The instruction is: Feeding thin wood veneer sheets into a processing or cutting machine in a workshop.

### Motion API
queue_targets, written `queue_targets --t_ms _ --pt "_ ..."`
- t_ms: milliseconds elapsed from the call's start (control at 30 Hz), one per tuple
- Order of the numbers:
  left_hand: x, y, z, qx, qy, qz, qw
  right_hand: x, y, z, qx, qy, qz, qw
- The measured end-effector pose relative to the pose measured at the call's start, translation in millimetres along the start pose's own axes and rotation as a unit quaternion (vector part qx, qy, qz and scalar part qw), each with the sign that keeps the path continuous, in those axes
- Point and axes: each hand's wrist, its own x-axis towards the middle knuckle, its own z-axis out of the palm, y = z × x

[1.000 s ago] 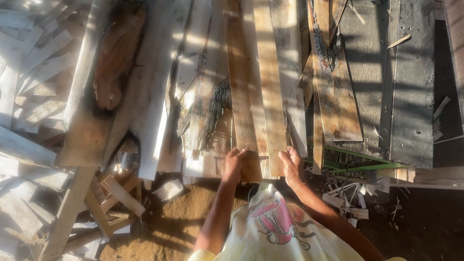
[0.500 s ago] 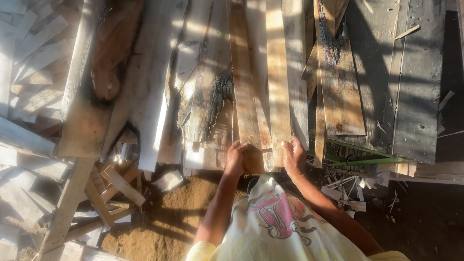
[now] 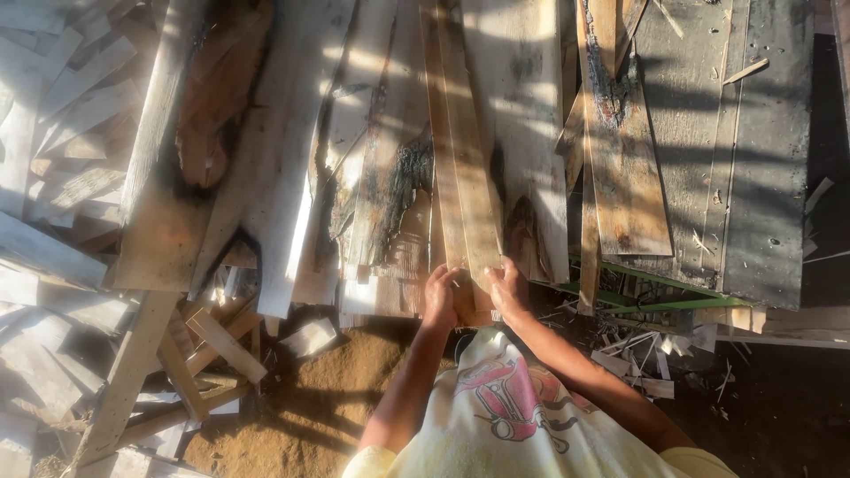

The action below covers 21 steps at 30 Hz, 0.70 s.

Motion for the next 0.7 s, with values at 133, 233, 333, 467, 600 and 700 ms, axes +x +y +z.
queue_targets --t_ms 133,233,333,467,600,700 --pt "4 -9 -7 0.000 -0.011 0.012 1.000 17 62 25 0.112 -0.009 0.050 0.992" --pt "3 -10 -3 0.018 0.007 0.011 1.000 24 100 35 0.009 0.031 -0.002 0.999" --pt "-4 -12 0 -0.016 -0.006 0.026 1.000 -2 66 20 -0.002 0.040 -0.092 0.995" --pt "6 -15 -3 0.012 -0.020 0.017 1.000 -23 -22 -1 -0.119 -0.019 -0.047 0.992" --pt "-20 9 28 0.146 -0.007 0.043 0.988 -27 -33 -10 -0.186 0.003 -0.155 0.970" --pt "-9 16 14 0.229 0.052 0.083 0.968 -20 -74 -41 -0.121 -0.096 -0.068 0.986"
